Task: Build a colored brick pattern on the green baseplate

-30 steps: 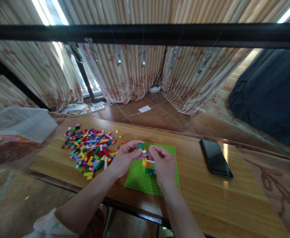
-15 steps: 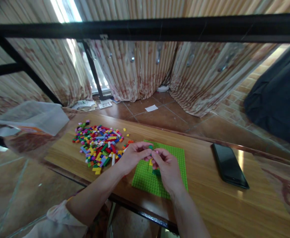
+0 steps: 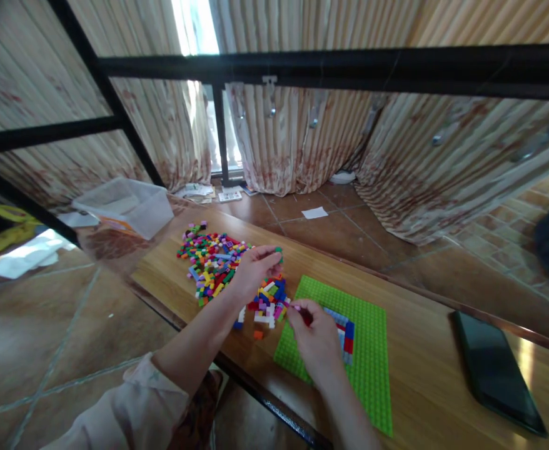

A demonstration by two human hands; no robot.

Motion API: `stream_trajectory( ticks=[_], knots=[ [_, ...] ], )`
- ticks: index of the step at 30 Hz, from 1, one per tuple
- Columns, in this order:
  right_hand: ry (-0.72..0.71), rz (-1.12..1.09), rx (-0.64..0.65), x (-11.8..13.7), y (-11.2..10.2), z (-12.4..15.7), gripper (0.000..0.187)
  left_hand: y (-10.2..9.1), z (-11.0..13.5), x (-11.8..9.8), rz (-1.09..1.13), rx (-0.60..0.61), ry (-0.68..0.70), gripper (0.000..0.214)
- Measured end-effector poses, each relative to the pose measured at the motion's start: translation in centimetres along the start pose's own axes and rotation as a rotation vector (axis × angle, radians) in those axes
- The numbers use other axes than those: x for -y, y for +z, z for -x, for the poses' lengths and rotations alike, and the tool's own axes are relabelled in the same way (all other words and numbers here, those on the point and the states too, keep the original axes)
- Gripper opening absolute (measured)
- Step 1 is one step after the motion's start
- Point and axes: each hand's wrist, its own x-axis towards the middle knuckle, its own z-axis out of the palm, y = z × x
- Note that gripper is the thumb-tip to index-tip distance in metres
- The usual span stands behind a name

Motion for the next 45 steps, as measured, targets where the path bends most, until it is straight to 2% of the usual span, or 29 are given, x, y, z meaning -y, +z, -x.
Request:
stream_trajectory(
  ticks=[2,7,16,22,30,37,39,41,43,45],
  knots=[
    [-0.075,0.121,0.016,-0.2,1.1,-0.3,0.026,-0.2,-0.1,-0.3,-0.002,-0.036,0.009,0.012],
    [-0.173,0.272,0.025,-0.3,2.6,-0.7,0.025,-0.4,0.2,-0.7,-0.015,-0.022,-0.006,0.008],
    [-0.297,0.112,0.104,-0.7,2.3,0.4,0.032,-0.6,0.1,-0.6,-0.016,-0.015,-0.058,0.011],
    [-0.265,0.061,0.086,-1.6,1.6,0.3,0.03,-0.1,0.6,-0.7,-0.038,0.036,-0.14,0.016],
    [-0.254,-0.007,0.102,-1.1,1.7,0.6,0.027,0.0,0.5,0.0,-0.096,0.049,-0.136,0.022],
    [-0.157,0.019,-0.027,-1.2,0.3,0.3,0.028,-0.4,-0.2,-0.5,-0.139,0.029,-0.078,0.022],
    [-0.182,0.096,-0.06,-1.1,0.1,0.3,0.027,-0.8,-0.5,-0.5,-0.236,0.02,-0.044,0.026],
    [-0.242,0.189,-0.055,-1.0,0.2,0.4,0.025,-1.3,-0.7,-0.6,-0.456,0.043,0.028,0.032],
    [-0.304,0.291,-0.022,-0.9,0.7,0.5,0.024,-2.1,-0.7,-0.9,-0.778,0.118,0.151,0.035],
    [-0.358,0.404,0.001,-1.0,1.3,0.5,0.023,-2.9,-0.4,-1.4,-1.073,0.245,0.266,0.035]
  ],
)
